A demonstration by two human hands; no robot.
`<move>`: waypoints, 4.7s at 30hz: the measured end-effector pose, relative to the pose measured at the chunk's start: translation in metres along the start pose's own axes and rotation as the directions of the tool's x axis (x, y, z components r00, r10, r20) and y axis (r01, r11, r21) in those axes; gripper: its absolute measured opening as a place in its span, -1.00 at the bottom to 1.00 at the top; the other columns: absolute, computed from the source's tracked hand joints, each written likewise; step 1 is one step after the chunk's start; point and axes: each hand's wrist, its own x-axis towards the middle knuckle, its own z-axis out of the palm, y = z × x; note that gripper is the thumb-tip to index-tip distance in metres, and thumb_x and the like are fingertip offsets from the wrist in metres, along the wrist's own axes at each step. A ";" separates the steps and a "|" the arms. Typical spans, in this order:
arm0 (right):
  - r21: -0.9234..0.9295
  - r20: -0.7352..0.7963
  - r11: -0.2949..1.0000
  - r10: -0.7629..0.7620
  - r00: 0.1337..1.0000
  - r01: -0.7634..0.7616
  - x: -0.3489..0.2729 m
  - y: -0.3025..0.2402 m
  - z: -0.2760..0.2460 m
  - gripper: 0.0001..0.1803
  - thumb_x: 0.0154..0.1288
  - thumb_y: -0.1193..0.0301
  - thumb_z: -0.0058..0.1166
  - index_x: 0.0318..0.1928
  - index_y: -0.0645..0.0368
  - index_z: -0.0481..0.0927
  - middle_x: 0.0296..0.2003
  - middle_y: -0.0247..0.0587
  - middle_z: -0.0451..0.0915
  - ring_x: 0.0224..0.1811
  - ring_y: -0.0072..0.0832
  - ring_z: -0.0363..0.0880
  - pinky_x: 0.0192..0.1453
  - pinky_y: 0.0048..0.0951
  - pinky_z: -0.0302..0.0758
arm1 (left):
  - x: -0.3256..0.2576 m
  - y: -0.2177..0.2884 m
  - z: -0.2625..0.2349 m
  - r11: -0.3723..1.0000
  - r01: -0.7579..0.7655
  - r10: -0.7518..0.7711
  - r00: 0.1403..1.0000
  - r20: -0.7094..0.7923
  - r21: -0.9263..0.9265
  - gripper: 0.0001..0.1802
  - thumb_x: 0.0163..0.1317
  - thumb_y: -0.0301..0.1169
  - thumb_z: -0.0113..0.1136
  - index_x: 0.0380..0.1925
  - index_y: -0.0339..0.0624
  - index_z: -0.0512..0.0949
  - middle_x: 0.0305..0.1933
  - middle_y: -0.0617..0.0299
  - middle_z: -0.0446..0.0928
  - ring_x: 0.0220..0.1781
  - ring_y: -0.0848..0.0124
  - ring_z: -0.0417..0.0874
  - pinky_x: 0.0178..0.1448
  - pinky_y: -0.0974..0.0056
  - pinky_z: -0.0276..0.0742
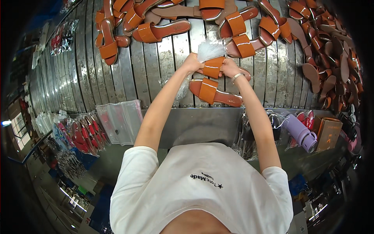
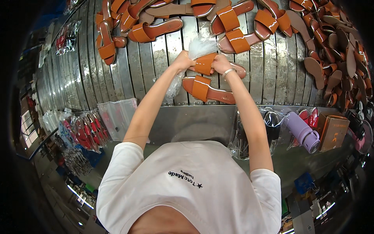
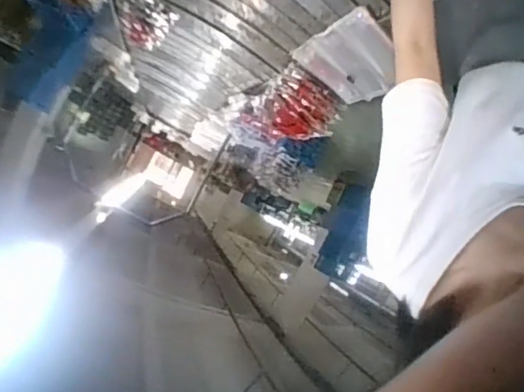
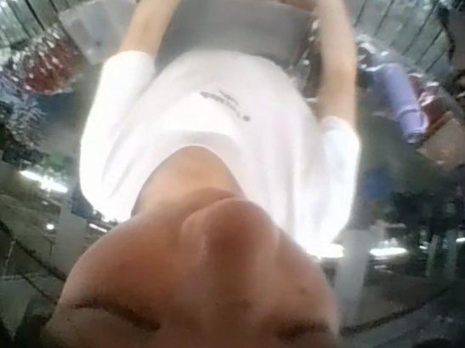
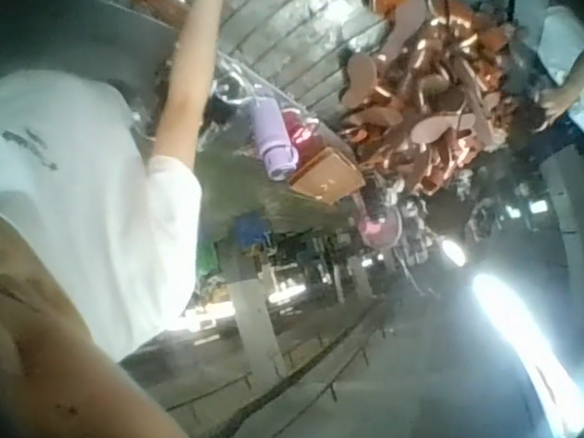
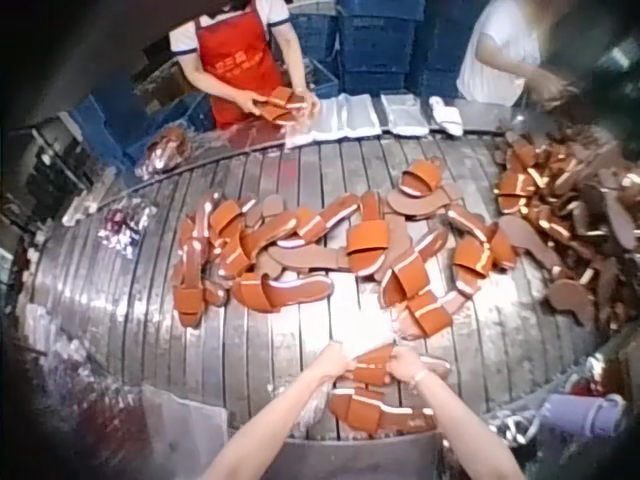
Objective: The person cleans brown leather slippers on a metal slatted table using a white brush. They pick up each slipper, brush the upper and sole surfaces, and place them back on the table. The person also handles white and black slippers, placing them into clear plastic bags.
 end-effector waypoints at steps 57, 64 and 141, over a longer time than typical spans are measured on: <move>0.490 -0.098 0.860 0.218 0.971 -0.144 -0.103 0.002 0.056 -0.82 0.05 0.62 -0.10 -0.34 0.29 0.56 -0.59 -0.34 0.52 -0.58 -0.62 0.45 -0.55 -0.64 0.38 | -0.092 -0.026 0.034 0.993 0.006 -0.022 0.991 -0.129 -0.119 -0.86 0.11 -0.56 0.14 -0.30 -0.37 0.50 -0.37 0.19 0.54 -0.48 0.44 0.59 -0.47 0.36 0.58; -0.526 -0.848 0.846 -0.530 0.021 0.087 -0.106 -0.105 -0.224 -0.87 0.13 0.46 0.01 -0.38 0.23 0.61 -0.46 -0.16 0.62 -0.44 -0.44 0.55 -0.27 -0.43 0.44 | -0.156 0.120 -0.076 0.833 -0.538 0.373 0.714 -0.593 -0.125 -0.72 0.20 -0.36 0.12 -0.16 -0.26 0.37 -0.20 0.11 0.48 -0.23 0.27 0.61 -0.22 0.22 0.62; -0.673 -0.708 0.713 -0.698 0.108 0.196 0.112 -0.099 -0.112 -0.84 0.24 0.36 -0.14 -0.28 0.17 0.44 0.07 0.15 0.35 0.15 0.03 0.22 0.23 -0.07 0.10 | -0.082 0.017 0.046 0.995 0.077 -0.088 0.980 -0.180 -0.066 -0.64 0.25 -0.27 0.01 -0.06 -0.32 0.42 -0.19 0.14 0.51 -0.27 0.47 0.55 -0.53 0.37 0.58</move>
